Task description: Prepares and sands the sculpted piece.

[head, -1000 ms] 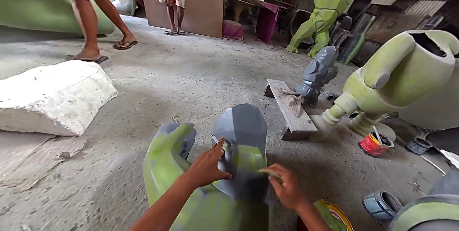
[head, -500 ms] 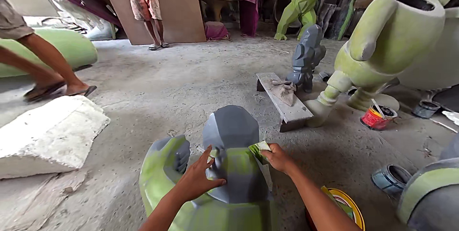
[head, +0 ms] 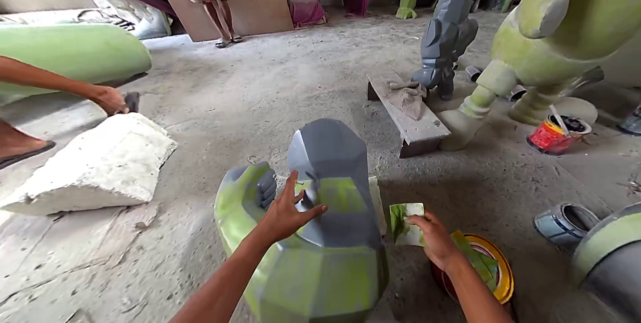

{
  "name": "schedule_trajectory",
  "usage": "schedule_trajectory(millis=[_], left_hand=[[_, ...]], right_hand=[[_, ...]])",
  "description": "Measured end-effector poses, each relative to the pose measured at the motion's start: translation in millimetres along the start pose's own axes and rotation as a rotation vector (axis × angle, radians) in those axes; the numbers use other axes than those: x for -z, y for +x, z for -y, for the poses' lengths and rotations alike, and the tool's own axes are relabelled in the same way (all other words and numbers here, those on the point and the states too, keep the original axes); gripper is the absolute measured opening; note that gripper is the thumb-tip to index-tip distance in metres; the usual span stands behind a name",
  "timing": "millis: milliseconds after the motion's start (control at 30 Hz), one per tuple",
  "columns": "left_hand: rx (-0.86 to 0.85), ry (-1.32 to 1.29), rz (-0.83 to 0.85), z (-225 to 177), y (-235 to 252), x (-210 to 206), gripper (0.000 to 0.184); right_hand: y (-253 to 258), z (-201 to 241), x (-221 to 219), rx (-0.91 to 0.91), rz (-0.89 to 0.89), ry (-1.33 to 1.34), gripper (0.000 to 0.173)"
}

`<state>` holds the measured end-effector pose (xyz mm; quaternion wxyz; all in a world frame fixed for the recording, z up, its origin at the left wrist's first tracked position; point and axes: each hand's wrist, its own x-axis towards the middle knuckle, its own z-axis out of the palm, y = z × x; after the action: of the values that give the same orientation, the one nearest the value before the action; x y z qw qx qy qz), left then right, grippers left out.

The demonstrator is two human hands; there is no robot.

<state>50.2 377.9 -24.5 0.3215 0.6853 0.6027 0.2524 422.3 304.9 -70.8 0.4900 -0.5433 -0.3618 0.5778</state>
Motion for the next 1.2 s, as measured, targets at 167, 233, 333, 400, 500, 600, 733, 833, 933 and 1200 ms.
schedule_trajectory(millis=[167, 233, 333, 400, 500, 600, 733, 833, 933, 1200], left_hand=[[0.021, 0.048, -0.002, -17, -9, -7, 0.156], [-0.003, 0.094, 0.001, -15, -10, -13, 0.161], [-0.021, 0.169, 0.012, -17, -11, -19, 0.165], [-0.022, 0.204, 0.015, -23, -12, -21, 0.166], [-0.020, 0.219, -0.005, -25, -14, -23, 0.166], [-0.020, 0.216, -0.019, -21, -16, -24, 0.165], [-0.018, 0.196, -0.056, -18, -20, -26, 0.165], [0.046, 0.222, -0.067, -21, -20, -28, 0.165], [0.066, 0.237, -0.072, -21, -21, -26, 0.163], [0.118, 0.251, -0.049, -13, -20, -21, 0.164]], right_hand=[[-57, -16, 8, -0.062, 0.010, 0.253, 0.027], [-78, -32, 17, -0.106, -0.002, 0.269, 0.028], [-89, -55, 27, -0.220, -0.072, 0.222, 0.027], [-87, -63, 28, -0.261, -0.095, 0.218, 0.025], [-86, -69, 22, -0.268, -0.085, 0.272, 0.023], [-91, -68, 14, -0.201, -0.056, 0.224, 0.020], [-93, -56, 15, -0.084, -0.027, 0.073, 0.018], [-89, -68, 23, -0.108, -0.093, 0.025, 0.018], [-90, -89, 25, -0.225, -0.092, 0.056, 0.022], [-97, -124, 7, -0.367, -0.152, 0.366, 0.026]])
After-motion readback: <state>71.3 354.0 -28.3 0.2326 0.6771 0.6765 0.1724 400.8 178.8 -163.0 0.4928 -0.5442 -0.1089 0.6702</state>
